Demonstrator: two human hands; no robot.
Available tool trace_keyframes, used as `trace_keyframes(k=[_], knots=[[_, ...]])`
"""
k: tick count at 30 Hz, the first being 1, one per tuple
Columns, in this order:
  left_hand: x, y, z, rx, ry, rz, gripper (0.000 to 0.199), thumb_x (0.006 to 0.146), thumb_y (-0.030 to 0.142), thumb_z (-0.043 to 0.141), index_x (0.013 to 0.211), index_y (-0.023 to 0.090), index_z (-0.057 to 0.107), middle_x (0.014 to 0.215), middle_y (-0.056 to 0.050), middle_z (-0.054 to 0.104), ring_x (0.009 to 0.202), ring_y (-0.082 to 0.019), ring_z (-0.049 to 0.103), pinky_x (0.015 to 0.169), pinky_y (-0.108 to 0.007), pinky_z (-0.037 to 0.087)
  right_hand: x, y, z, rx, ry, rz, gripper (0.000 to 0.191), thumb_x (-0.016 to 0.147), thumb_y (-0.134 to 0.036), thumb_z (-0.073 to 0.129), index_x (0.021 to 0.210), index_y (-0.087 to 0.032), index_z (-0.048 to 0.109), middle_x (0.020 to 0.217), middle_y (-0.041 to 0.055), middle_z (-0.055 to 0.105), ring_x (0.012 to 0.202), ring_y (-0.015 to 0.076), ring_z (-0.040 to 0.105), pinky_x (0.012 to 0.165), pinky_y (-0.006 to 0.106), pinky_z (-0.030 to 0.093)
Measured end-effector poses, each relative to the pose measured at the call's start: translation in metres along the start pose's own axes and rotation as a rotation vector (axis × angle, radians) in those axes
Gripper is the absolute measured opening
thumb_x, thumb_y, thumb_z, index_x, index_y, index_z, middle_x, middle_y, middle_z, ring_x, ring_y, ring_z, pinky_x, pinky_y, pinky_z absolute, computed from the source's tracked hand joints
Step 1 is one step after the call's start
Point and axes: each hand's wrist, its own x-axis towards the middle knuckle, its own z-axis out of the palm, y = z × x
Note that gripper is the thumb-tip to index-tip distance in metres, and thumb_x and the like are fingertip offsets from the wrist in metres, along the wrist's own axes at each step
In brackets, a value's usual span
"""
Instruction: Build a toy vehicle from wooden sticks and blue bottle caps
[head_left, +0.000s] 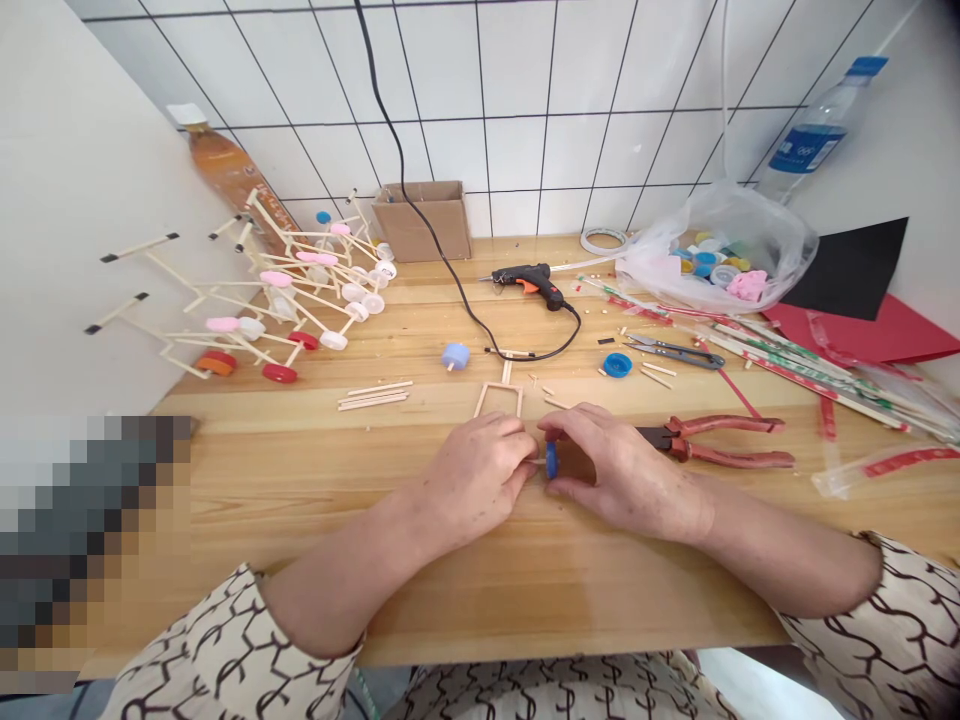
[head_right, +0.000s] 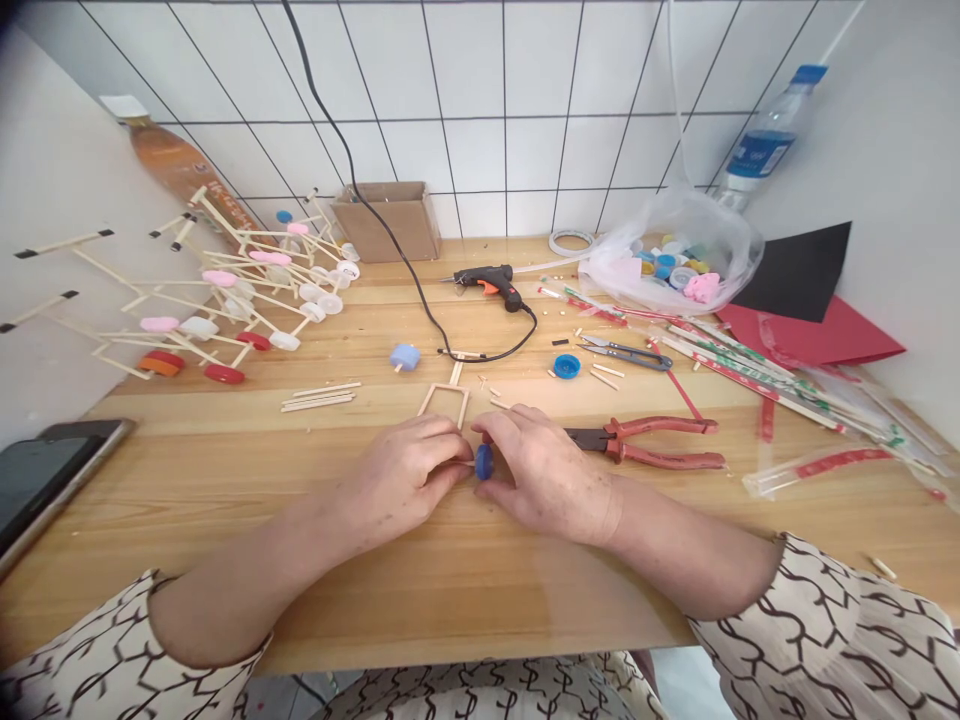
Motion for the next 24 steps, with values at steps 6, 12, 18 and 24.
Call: trace_keyframes(k=[6,12,18,24], knots=[[0.0001,0.0007,-0.0012,-0.026,-0.014,-0.016,0.013,0.083,0.012,0.052,0.077,0.015,0.064,0.080,-0.004,0.063,0.078,-0.016,0.057,0.072,-0.028,0.047,-0.0006,0.0029,-0.0015,0.007,0.001,0.001,0.034,0.070,-0.013,0.067,0.102,-0.013,0.055,0.096,0.0120,0.065,0.091,0.0247,0.057,0.079,0.041,0.048],[0.0000,0.0004,-0.0013,-0.072,0.008,-0.006,0.012,0.082,0.010,0.053,0.079,0.015,0.064,0.078,-0.003,0.063,0.076,-0.016,0.057,0.070,-0.027,0.046,0.0009,-0.0007,-0.0032,0.026,-0.024,-0.021,0.026,0.073,-0.008,0.061,0.098,-0.014,0.058,0.089,0.0096,0.065,0.088,0.0231,0.057,0.079,0.040,0.046],[-0.0003,0.0005,-0.0020,-0.124,0.038,-0.002,0.010,0.082,0.010,0.054,0.080,0.015,0.063,0.078,-0.003,0.063,0.077,-0.016,0.058,0.071,-0.027,0.046,-0.0018,0.0006,-0.0054,0.040,0.030,-0.042,0.027,0.074,-0.011,0.061,0.100,-0.015,0.057,0.093,0.0096,0.066,0.089,0.0229,0.058,0.080,0.040,0.047],[-0.0013,-0.0001,-0.0019,-0.167,0.091,0.029,0.012,0.082,0.010,0.052,0.082,0.017,0.062,0.080,-0.003,0.063,0.078,-0.016,0.058,0.071,-0.027,0.046,-0.0025,-0.0025,-0.0097,0.082,0.069,-0.059,0.032,0.073,-0.010,0.060,0.105,-0.016,0.057,0.095,0.0094,0.065,0.091,0.0226,0.058,0.082,0.040,0.047]])
